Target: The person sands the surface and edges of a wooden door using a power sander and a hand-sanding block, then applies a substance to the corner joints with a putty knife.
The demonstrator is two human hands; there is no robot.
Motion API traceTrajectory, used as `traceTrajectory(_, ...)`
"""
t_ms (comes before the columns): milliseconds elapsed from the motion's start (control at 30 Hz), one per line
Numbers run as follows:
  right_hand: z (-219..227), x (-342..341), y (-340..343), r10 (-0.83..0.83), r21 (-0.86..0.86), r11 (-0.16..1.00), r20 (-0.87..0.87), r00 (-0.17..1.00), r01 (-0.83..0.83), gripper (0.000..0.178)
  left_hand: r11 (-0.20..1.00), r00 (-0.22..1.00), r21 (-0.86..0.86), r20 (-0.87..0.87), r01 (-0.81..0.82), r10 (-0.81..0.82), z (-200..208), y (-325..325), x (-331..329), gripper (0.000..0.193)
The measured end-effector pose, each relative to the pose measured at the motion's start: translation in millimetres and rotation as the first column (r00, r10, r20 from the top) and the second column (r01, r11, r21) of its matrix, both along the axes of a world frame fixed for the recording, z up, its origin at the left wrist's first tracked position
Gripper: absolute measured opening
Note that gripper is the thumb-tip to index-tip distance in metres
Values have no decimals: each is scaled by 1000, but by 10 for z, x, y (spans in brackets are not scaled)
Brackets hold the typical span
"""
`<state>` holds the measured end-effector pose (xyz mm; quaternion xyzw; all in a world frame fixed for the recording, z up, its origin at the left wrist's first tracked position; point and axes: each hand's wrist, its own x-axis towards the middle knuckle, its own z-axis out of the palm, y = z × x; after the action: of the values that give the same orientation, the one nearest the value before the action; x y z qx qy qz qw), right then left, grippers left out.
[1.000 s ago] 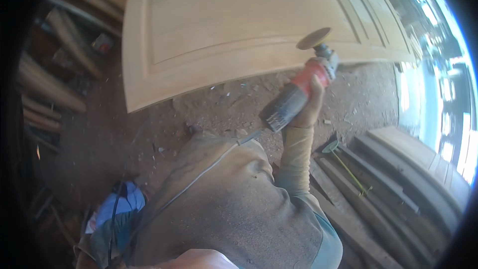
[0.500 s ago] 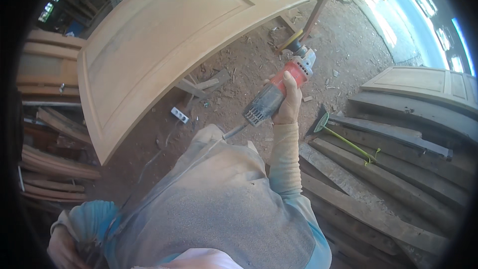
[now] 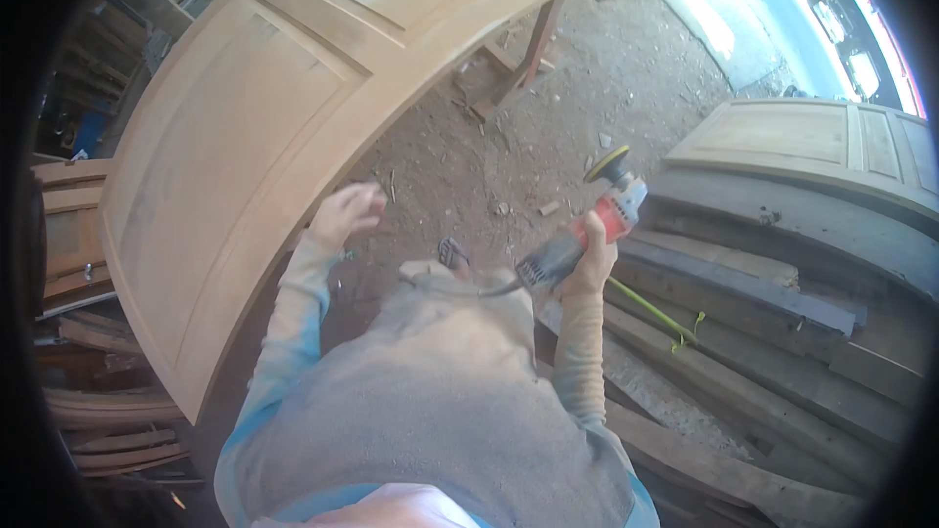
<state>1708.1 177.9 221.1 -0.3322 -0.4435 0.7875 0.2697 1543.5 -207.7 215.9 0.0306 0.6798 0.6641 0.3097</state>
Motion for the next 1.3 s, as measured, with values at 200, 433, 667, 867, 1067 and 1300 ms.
traceTrajectory(200, 385, -110, 693, -173, -77, 982, -40, 984, 170, 42, 740, 798, 492, 595, -459, 99, -640, 2170, -1320, 91)
traceTrajectory(433, 135, -539, 1882, -174, -146, 975, -52, 983, 165, 49, 495, 642, 467, 714, -733, 278, -715, 3880, -2439, 128)
traceTrajectory(667, -85, -1253, 3254, -194, -167, 968, -33, 980, 186, 38, 135, 400, 389, 757, -911, 517, -745, 4521, -3451, 113)
traceTrajectory(867, -137, -1711, 4210, -141, -104, 985, -11, 990, 139, 39, -96, 307, 492, 672, -866, 673, -1063, 4515, -3767, 65)
traceTrajectory(1067, -17, -1944, 4628, -126, -90, 988, -11, 992, 125, 39, -2, 298, 423, 642, -906, 706, -942, 4338, -3727, 65)
traceTrajectory(1300, -94, -2173, 4810, -150, -39, 987, 145, 978, 157, 41, 55, 243, 277, 708, -959, 663, -713, 4137, -2797, 59)
